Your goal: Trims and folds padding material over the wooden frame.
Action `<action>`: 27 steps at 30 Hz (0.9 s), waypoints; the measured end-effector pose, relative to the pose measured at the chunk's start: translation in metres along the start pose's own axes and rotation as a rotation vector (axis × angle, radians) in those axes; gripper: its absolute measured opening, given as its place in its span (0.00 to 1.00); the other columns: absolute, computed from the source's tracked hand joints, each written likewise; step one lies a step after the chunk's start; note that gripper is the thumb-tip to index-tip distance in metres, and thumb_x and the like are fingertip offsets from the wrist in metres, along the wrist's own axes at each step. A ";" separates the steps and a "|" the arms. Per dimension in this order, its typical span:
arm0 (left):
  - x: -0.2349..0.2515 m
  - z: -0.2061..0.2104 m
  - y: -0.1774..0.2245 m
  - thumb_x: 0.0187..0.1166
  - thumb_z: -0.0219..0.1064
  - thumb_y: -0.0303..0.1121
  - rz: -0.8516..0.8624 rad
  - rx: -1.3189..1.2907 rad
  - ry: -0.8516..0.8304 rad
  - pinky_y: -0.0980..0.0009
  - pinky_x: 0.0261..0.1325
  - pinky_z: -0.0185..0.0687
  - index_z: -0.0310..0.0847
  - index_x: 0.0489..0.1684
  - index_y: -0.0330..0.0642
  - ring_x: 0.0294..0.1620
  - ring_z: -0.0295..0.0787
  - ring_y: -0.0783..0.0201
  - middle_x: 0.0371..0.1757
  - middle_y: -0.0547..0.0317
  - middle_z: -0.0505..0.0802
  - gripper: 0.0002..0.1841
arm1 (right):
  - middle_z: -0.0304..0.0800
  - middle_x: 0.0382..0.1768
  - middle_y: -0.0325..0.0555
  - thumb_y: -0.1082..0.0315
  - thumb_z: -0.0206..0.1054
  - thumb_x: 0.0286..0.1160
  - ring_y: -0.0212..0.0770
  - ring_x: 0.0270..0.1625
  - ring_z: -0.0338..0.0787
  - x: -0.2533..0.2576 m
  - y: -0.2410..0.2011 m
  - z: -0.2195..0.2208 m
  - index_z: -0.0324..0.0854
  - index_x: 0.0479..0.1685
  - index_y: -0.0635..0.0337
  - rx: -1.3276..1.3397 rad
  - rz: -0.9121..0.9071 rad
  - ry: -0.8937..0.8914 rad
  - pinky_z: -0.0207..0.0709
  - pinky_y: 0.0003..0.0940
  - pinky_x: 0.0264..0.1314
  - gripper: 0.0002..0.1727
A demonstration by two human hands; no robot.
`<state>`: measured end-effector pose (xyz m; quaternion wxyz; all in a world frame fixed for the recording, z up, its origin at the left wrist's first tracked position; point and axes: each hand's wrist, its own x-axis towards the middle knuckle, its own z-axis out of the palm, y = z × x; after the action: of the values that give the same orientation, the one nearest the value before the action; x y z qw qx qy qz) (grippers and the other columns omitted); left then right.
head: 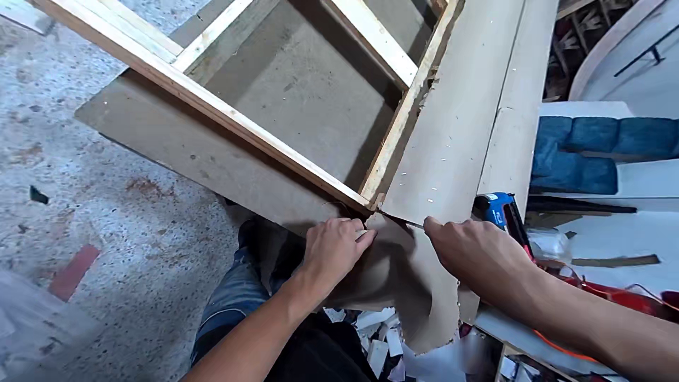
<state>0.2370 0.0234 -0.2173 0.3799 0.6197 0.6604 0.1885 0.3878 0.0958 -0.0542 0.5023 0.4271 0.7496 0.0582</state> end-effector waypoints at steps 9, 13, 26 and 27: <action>-0.002 0.004 0.008 0.77 0.60 0.71 -0.102 0.063 0.004 0.45 0.37 0.84 0.94 0.39 0.60 0.39 0.94 0.53 0.34 0.60 0.95 0.28 | 0.83 0.21 0.47 0.69 0.64 0.77 0.54 0.25 0.89 -0.037 0.040 0.052 0.81 0.45 0.51 0.119 0.022 0.108 0.79 0.50 0.23 0.04; -0.003 0.013 0.004 0.75 0.60 0.72 -0.080 0.064 0.010 0.38 0.41 0.84 0.94 0.40 0.59 0.41 0.94 0.48 0.35 0.56 0.96 0.29 | 0.84 0.24 0.50 0.69 0.60 0.81 0.57 0.28 0.90 -0.019 0.043 0.091 0.80 0.48 0.55 0.222 -0.025 0.122 0.80 0.54 0.25 0.06; -0.022 0.008 0.022 0.70 0.69 0.70 -0.048 0.134 0.187 0.37 0.39 0.80 0.94 0.34 0.52 0.35 0.91 0.49 0.27 0.52 0.92 0.29 | 0.79 0.19 0.48 0.70 0.62 0.81 0.56 0.23 0.86 -0.053 0.104 0.204 0.78 0.47 0.55 0.363 -0.092 0.377 0.75 0.53 0.21 0.04; -0.026 0.010 0.023 0.70 0.70 0.70 -0.054 0.131 0.208 0.37 0.40 0.80 0.94 0.34 0.51 0.36 0.91 0.49 0.28 0.51 0.92 0.29 | 0.78 0.18 0.47 0.69 0.62 0.81 0.55 0.22 0.85 -0.062 0.112 0.215 0.78 0.46 0.54 0.356 -0.077 0.383 0.75 0.51 0.20 0.03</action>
<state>0.2581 0.0005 -0.2000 0.2731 0.6024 0.7234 0.1981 0.6335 0.0497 -0.0578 0.2701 0.4610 0.8452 -0.0139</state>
